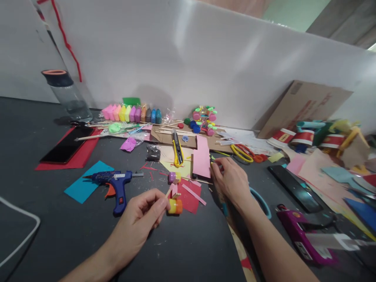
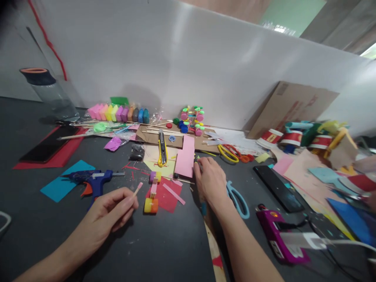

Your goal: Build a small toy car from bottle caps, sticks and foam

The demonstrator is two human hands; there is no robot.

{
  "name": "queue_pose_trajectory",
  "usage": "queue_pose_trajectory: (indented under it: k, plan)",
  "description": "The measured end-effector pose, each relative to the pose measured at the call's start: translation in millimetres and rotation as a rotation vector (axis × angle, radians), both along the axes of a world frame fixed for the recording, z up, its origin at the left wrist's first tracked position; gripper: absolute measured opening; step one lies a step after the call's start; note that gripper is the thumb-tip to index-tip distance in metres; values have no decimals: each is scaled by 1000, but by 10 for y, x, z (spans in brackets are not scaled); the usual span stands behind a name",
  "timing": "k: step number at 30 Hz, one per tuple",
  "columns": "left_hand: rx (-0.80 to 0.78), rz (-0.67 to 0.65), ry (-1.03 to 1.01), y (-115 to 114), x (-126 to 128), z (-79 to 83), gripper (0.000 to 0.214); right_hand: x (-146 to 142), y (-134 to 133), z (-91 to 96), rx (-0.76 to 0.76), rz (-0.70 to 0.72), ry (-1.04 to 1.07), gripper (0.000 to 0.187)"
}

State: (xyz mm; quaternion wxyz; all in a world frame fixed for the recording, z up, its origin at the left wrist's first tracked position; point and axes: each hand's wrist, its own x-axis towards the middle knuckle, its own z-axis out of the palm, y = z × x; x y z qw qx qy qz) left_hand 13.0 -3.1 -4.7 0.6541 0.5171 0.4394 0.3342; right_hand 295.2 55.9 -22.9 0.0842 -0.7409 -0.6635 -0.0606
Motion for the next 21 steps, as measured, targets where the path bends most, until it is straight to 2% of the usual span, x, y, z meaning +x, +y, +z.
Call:
queue_pose_trajectory:
  k: [5, 8, 11, 14, 17, 21]
  plan:
    - [32, 86, 30, 28, -30, -34, 50, -207, -86, -29, 17, 314, 145, 16]
    - [27, 116, 35, 63, -40, -54, 49, -310, -103, 33, -4, 422, 183, 18]
    - [-14, 128, 20, 93, -31, -49, 49, -384, 24, 171, -31, 408, 181, 15]
    - [-16, 131, 5, 103, -19, -25, 47, -546, 307, 254, -63, 322, 142, 19]
    - [-4, 142, -8, 90, -24, -7, 43, -821, 628, 181, -103, 238, 94, 32]
    - [-46, 151, -29, 57, -46, 12, 36, -1079, 866, 41, -143, 169, 83, 31]
